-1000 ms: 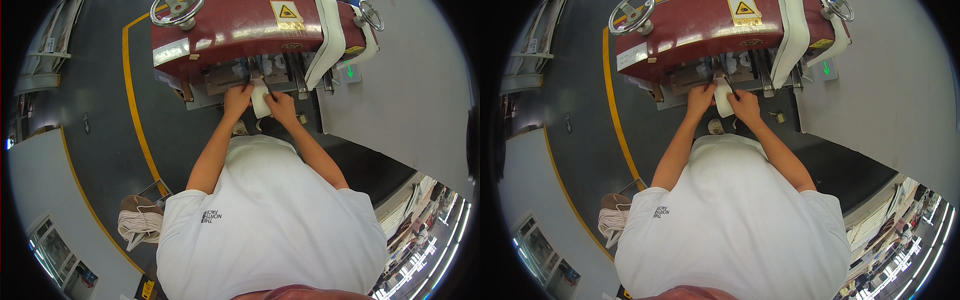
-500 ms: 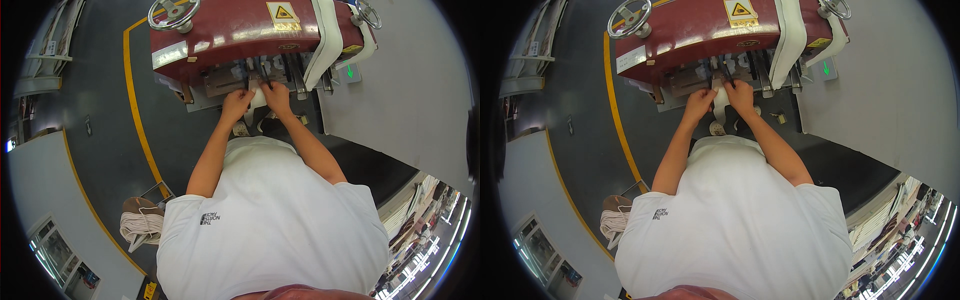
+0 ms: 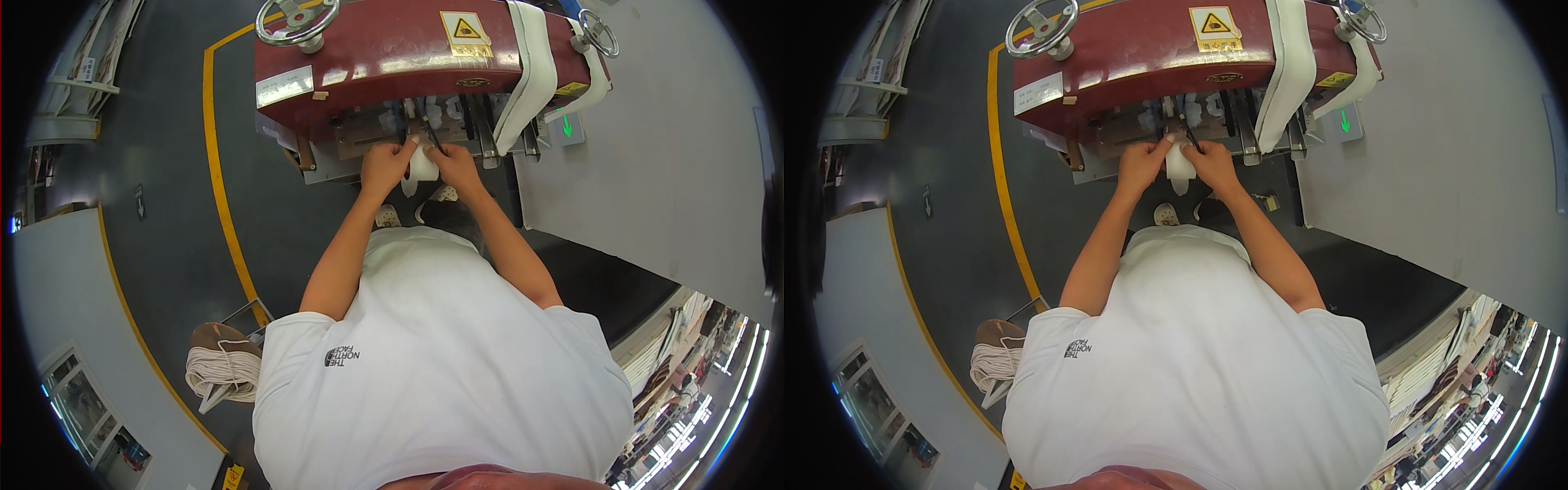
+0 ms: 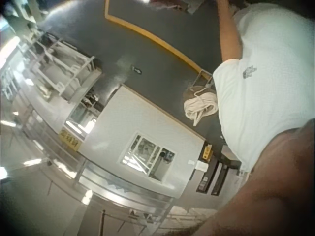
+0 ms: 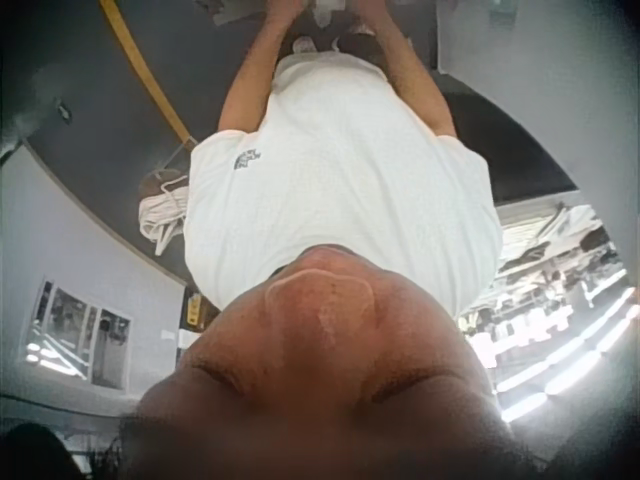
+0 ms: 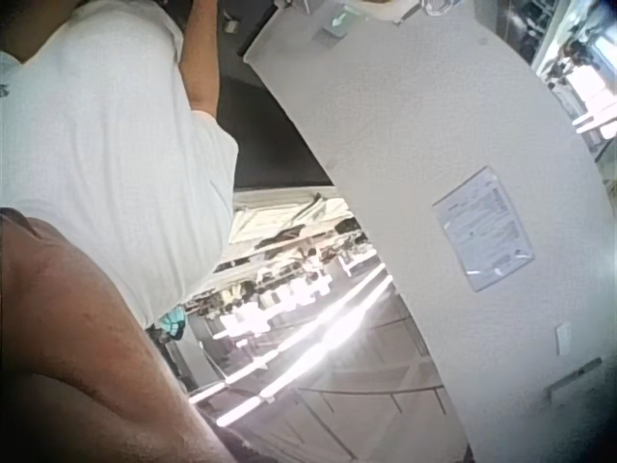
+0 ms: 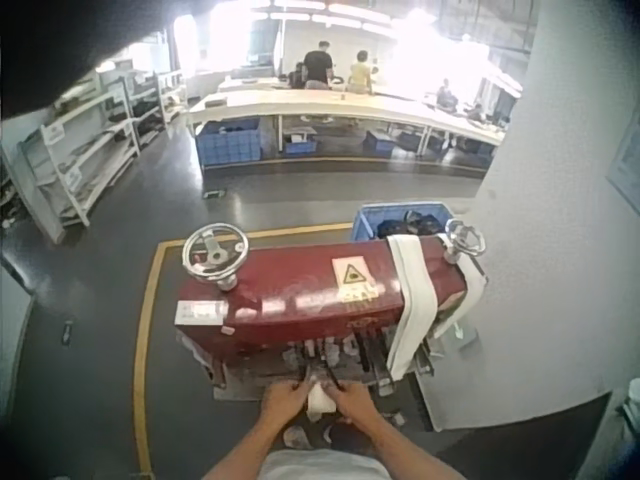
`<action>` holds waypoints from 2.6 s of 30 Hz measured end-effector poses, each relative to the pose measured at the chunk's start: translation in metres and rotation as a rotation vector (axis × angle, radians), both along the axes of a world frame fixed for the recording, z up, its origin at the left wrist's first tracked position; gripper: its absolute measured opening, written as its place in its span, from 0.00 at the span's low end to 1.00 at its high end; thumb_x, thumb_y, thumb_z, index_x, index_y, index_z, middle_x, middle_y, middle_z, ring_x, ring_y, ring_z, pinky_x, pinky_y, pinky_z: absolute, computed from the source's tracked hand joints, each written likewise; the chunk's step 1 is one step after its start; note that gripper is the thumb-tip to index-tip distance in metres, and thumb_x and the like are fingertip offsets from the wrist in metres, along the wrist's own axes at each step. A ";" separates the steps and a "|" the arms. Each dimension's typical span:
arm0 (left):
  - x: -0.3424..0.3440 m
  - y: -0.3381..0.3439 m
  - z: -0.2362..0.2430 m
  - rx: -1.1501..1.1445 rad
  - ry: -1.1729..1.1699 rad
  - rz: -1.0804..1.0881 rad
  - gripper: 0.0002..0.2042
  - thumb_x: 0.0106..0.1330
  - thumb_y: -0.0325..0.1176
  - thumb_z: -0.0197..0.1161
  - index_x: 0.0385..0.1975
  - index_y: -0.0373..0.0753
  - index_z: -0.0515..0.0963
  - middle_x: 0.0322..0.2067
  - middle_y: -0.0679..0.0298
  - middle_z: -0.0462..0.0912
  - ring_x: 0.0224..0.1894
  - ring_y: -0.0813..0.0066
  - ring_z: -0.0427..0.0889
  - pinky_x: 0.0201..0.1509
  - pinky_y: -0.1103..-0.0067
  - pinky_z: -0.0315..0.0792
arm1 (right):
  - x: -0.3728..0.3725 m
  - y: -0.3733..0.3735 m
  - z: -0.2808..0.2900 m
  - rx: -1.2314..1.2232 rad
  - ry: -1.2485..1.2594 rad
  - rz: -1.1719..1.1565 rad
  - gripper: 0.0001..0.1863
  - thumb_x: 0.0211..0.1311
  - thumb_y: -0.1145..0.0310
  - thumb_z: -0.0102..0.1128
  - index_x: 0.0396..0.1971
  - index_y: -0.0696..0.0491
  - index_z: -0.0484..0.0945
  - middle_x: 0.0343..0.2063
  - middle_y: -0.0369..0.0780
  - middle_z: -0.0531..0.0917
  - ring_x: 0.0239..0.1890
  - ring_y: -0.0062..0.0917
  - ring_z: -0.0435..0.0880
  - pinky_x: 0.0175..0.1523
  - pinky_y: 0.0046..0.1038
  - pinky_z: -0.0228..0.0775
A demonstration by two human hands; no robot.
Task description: The person loads long white strips onto a machine, guides them through the mechanism using a hand tool and their fingers, and cuts and separates individual notched pieces.
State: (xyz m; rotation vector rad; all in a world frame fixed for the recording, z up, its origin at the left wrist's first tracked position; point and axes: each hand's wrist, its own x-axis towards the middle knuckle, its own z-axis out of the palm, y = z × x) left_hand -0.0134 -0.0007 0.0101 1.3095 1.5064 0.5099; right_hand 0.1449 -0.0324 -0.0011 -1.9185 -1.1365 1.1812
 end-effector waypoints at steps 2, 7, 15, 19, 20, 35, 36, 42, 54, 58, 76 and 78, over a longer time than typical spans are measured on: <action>-0.001 -0.007 -0.021 0.039 -0.027 0.000 0.24 0.59 0.52 0.57 0.18 0.34 0.80 0.14 0.52 0.77 0.20 0.54 0.79 0.28 0.68 0.71 | -0.004 -0.010 -0.005 -0.103 0.145 -0.019 0.20 0.57 0.56 0.59 0.24 0.61 0.80 0.15 0.45 0.79 0.18 0.29 0.76 0.26 0.31 0.66; 0.008 -0.009 -0.017 0.139 0.088 0.033 0.22 0.59 0.50 0.57 0.18 0.34 0.80 0.15 0.51 0.77 0.21 0.52 0.79 0.28 0.67 0.71 | -0.014 -0.011 -0.014 0.250 -0.197 0.001 0.22 0.58 0.55 0.59 0.21 0.63 0.77 0.12 0.46 0.75 0.15 0.29 0.73 0.25 0.31 0.65; 0.008 -0.015 -0.024 0.249 0.043 0.039 0.21 0.59 0.49 0.57 0.19 0.36 0.80 0.16 0.51 0.77 0.23 0.50 0.80 0.28 0.66 0.71 | -0.015 -0.017 -0.015 0.275 -0.183 -0.036 0.22 0.57 0.54 0.60 0.19 0.62 0.77 0.12 0.49 0.74 0.15 0.39 0.75 0.24 0.35 0.65; 0.015 -0.012 -0.027 0.293 0.112 0.097 0.20 0.59 0.49 0.57 0.21 0.36 0.81 0.17 0.51 0.78 0.24 0.49 0.80 0.29 0.65 0.71 | -0.016 -0.006 -0.013 0.358 -0.358 -0.004 0.22 0.56 0.56 0.60 0.19 0.62 0.77 0.14 0.51 0.76 0.19 0.44 0.78 0.26 0.37 0.67; 0.017 -0.006 -0.026 0.285 0.145 0.087 0.20 0.58 0.49 0.58 0.22 0.36 0.81 0.17 0.50 0.78 0.24 0.49 0.80 0.29 0.65 0.71 | -0.012 -0.002 -0.011 0.357 -0.359 -0.001 0.22 0.56 0.56 0.60 0.19 0.62 0.77 0.14 0.51 0.76 0.19 0.44 0.78 0.26 0.37 0.67; 0.008 -0.025 -0.024 -0.034 -0.238 -0.084 0.16 0.58 0.41 0.63 0.38 0.34 0.79 0.29 0.62 0.82 0.31 0.78 0.78 0.35 0.78 0.69 | -0.019 0.021 0.058 0.281 -0.801 0.383 0.13 0.56 0.68 0.53 0.39 0.51 0.81 0.25 0.48 0.82 0.29 0.44 0.82 0.37 0.41 0.75; 0.007 -0.027 -0.019 -0.070 -0.250 -0.110 0.16 0.59 0.39 0.64 0.40 0.33 0.77 0.31 0.66 0.80 0.31 0.85 0.73 0.33 0.82 0.67 | -0.021 0.024 0.058 0.283 -0.802 0.386 0.13 0.56 0.68 0.53 0.39 0.51 0.81 0.25 0.48 0.82 0.29 0.44 0.82 0.37 0.41 0.75; 0.003 -0.034 -0.012 -0.491 -0.698 -0.010 0.17 0.63 0.38 0.60 0.47 0.35 0.74 0.39 0.64 0.80 0.38 0.78 0.80 0.41 0.79 0.73 | -0.028 0.033 0.074 0.225 -0.933 0.514 0.11 0.50 0.71 0.53 0.31 0.52 0.84 0.23 0.49 0.82 0.29 0.42 0.83 0.37 0.38 0.77; 0.004 -0.036 -0.017 -0.344 -0.715 -0.025 0.17 0.65 0.41 0.57 0.47 0.36 0.72 0.40 0.64 0.79 0.40 0.78 0.78 0.46 0.78 0.70 | -0.037 0.035 0.061 0.341 -0.975 0.517 0.04 0.42 0.75 0.60 0.22 0.57 0.81 0.23 0.48 0.82 0.27 0.40 0.84 0.31 0.35 0.77; 0.000 -0.038 -0.020 -0.393 -0.634 -0.071 0.17 0.65 0.40 0.58 0.48 0.35 0.72 0.39 0.65 0.79 0.39 0.80 0.77 0.45 0.79 0.69 | -0.039 0.027 0.069 0.303 -1.006 0.619 0.04 0.45 0.74 0.58 0.21 0.57 0.80 0.23 0.48 0.82 0.27 0.40 0.85 0.31 0.35 0.77; -0.016 -0.049 -0.047 -0.016 0.036 -0.360 0.14 0.60 0.42 0.60 0.35 0.36 0.80 0.29 0.58 0.83 0.32 0.69 0.81 0.36 0.74 0.72 | 0.043 -0.015 0.072 0.590 -0.429 0.052 0.11 0.59 0.68 0.56 0.38 0.58 0.73 0.31 0.45 0.80 0.35 0.35 0.81 0.39 0.33 0.71; -0.018 -0.043 -0.027 0.028 0.461 -0.659 0.16 0.59 0.45 0.59 0.31 0.35 0.81 0.31 0.51 0.82 0.36 0.54 0.82 0.39 0.65 0.75 | 0.071 -0.016 0.071 0.622 -0.367 -0.163 0.12 0.59 0.67 0.59 0.38 0.57 0.73 0.31 0.44 0.80 0.34 0.32 0.80 0.39 0.30 0.70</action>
